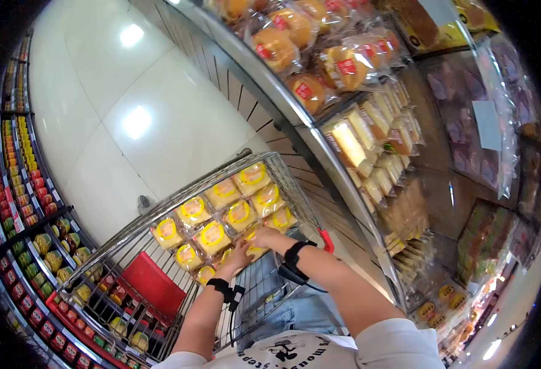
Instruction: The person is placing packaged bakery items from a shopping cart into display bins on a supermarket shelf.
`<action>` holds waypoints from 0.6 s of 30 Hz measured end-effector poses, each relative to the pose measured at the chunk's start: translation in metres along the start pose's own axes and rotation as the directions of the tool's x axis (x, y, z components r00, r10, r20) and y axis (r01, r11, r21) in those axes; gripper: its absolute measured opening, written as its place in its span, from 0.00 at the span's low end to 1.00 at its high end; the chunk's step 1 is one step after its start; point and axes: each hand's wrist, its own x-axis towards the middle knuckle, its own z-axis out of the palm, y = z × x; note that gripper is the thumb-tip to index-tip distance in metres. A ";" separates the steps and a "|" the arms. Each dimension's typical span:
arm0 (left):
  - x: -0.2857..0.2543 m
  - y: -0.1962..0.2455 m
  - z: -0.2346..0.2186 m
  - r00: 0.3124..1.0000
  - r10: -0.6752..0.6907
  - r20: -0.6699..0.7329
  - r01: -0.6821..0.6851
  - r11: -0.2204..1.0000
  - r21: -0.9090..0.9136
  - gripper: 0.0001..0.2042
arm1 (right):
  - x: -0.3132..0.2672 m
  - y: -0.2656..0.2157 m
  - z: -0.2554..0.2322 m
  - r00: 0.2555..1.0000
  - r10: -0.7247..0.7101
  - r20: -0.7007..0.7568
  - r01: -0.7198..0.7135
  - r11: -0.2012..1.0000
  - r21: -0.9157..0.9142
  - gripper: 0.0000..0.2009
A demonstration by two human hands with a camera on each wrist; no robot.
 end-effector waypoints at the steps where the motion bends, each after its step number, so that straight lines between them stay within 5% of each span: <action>1: -0.001 -0.001 0.001 1.000 -0.009 0.017 0.009 1.000 0.017 0.29 | -0.002 0.008 0.002 0.996 -0.054 -0.072 0.053 0.998 -0.018 0.22; 3: -0.001 -0.002 0.006 0.998 -0.028 0.047 0.025 0.998 0.056 0.29 | -0.007 0.028 0.008 0.963 -0.163 -0.214 0.152 0.986 -0.067 0.20; 6: -0.007 0.009 0.007 0.994 -0.054 0.099 0.040 0.989 0.142 0.30 | -0.085 0.019 -0.022 0.882 -0.200 -0.427 0.324 0.915 0.240 0.16; 9: -0.015 0.014 0.015 0.996 -0.064 0.061 0.047 0.968 0.248 0.28 | -0.144 0.029 -0.016 0.784 -0.255 -0.566 0.450 0.861 0.236 0.14; 11: 0.006 -0.011 0.029 0.971 -0.143 0.190 0.087 0.957 0.278 0.26 | -0.191 0.034 -0.007 0.697 -0.262 -0.668 0.523 0.823 0.223 0.14; 13: -0.011 0.008 0.022 0.995 -0.051 0.080 0.026 0.958 0.285 0.24 | -0.230 0.050 0.008 0.619 -0.304 -0.724 0.583 0.796 0.164 0.14; 15: 0.003 -0.020 0.025 0.995 0.092 0.049 -0.101 0.967 0.234 0.23 | -0.276 0.069 0.011 0.489 -0.350 -0.799 0.679 0.728 0.097 0.12; 17: -0.046 0.061 0.000 0.995 0.031 -0.098 -0.036 0.998 -0.050 0.20 | -0.310 0.100 0.019 0.426 -0.216 -0.878 0.672 0.725 0.147 0.10; 18: -0.044 0.060 0.000 0.984 0.074 -0.162 -0.079 0.996 -0.028 0.19 | -0.325 0.117 0.023 0.393 -0.149 -0.907 0.674 0.718 0.174 0.10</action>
